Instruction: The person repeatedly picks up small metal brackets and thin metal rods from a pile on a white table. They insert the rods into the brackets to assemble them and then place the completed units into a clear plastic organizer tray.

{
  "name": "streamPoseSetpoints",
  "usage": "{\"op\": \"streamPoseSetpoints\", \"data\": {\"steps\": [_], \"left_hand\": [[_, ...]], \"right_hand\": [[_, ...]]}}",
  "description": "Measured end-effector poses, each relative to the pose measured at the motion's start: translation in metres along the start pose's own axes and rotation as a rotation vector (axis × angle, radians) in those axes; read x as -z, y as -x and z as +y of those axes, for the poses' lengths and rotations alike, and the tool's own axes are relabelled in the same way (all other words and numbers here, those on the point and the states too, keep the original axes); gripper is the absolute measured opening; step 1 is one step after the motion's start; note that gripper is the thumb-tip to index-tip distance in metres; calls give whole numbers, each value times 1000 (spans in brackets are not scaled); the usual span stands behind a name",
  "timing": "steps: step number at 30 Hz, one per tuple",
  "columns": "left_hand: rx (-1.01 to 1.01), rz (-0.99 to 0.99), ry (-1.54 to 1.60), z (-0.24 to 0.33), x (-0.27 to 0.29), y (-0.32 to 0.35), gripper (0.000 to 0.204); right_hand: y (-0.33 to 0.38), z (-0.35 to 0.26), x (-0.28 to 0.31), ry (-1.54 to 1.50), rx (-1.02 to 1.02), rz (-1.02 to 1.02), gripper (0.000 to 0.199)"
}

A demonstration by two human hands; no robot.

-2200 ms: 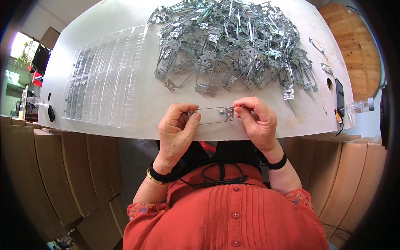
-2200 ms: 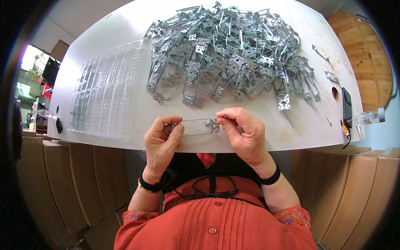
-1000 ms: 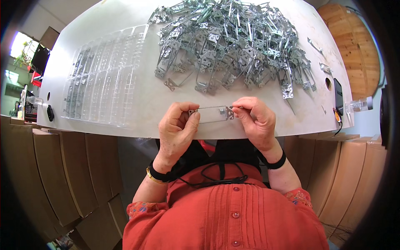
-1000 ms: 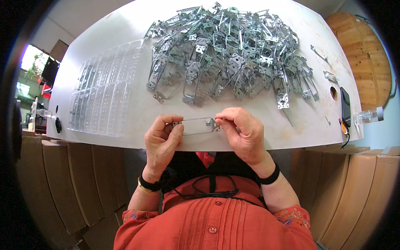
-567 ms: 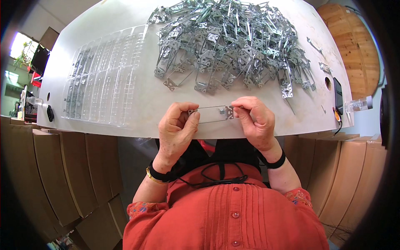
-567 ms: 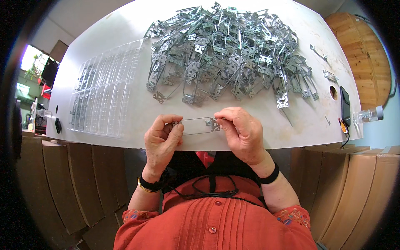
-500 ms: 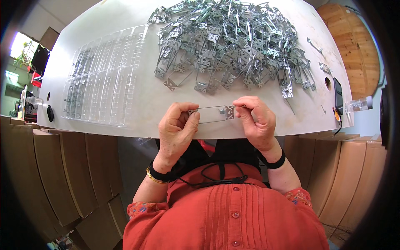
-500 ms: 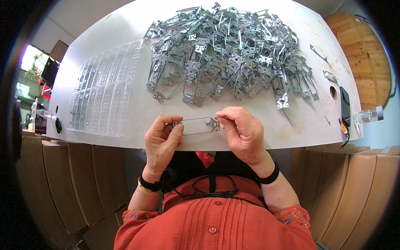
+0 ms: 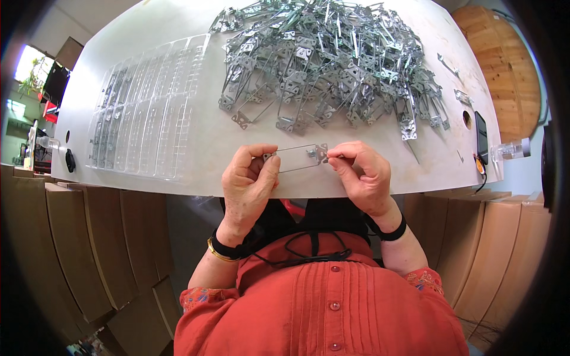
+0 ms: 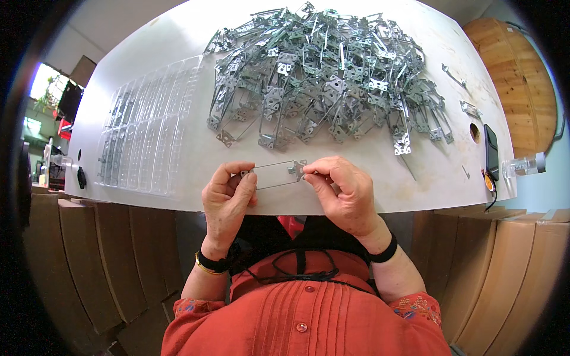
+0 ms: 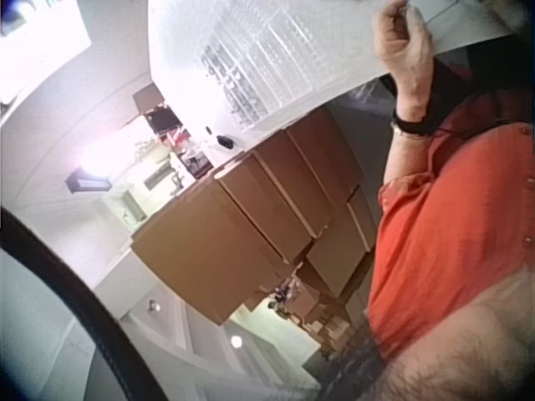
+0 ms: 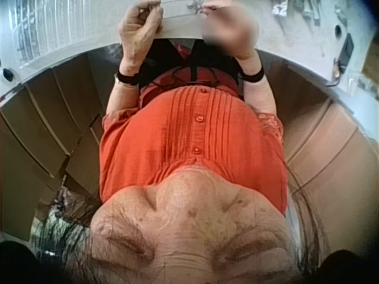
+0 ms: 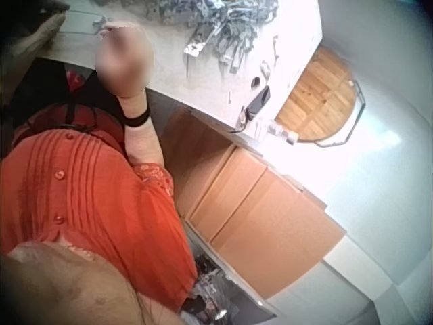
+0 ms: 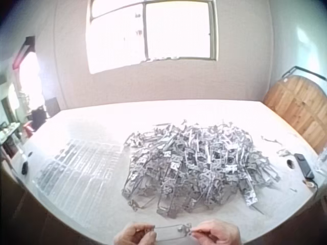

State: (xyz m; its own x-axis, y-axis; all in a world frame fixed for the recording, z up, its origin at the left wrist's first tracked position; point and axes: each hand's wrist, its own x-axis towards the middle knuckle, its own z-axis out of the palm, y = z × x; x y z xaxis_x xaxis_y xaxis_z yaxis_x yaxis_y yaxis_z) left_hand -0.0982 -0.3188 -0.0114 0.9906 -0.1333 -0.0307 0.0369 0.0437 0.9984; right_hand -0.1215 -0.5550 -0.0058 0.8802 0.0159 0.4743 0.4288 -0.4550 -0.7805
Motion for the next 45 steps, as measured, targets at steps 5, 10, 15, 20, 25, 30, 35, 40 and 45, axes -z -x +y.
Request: {"op": "streamPoseSetpoints", "data": {"steps": [5,10,15,20,25,30,35,40,45], "left_hand": [[-5,-9,4,-1,0,-1,19],[3,-6,26,0,0,-1,19],[-5,-8,15,-1,0,-1,19],[-18,-10,16,-1,0,-1,19],[-11,-6,-3,-1,0,-1,19],[-18,-12,-1,-1,0,-1,19],[-18,-6,-3,-1,-1,-1,19],[-22,-9,-4,-1,-1,-1,18],[-28,-13,14,-2,-1,-1,18]], "right_hand": [[2,1,-2,-17,-56,0,16],[2,7,-2,-37,-39,-10,16],[1,5,-2,-1,-9,-16,17],[1,3,-1,-19,-34,-21,18],[2,4,-1,-42,-22,-18,18],[1,6,-3,-39,18,-11,18],[3,7,-1,-63,-18,-41,18],[3,6,-1,-97,-39,-51,16],[2,4,1,-63,-43,-68,18]]}}
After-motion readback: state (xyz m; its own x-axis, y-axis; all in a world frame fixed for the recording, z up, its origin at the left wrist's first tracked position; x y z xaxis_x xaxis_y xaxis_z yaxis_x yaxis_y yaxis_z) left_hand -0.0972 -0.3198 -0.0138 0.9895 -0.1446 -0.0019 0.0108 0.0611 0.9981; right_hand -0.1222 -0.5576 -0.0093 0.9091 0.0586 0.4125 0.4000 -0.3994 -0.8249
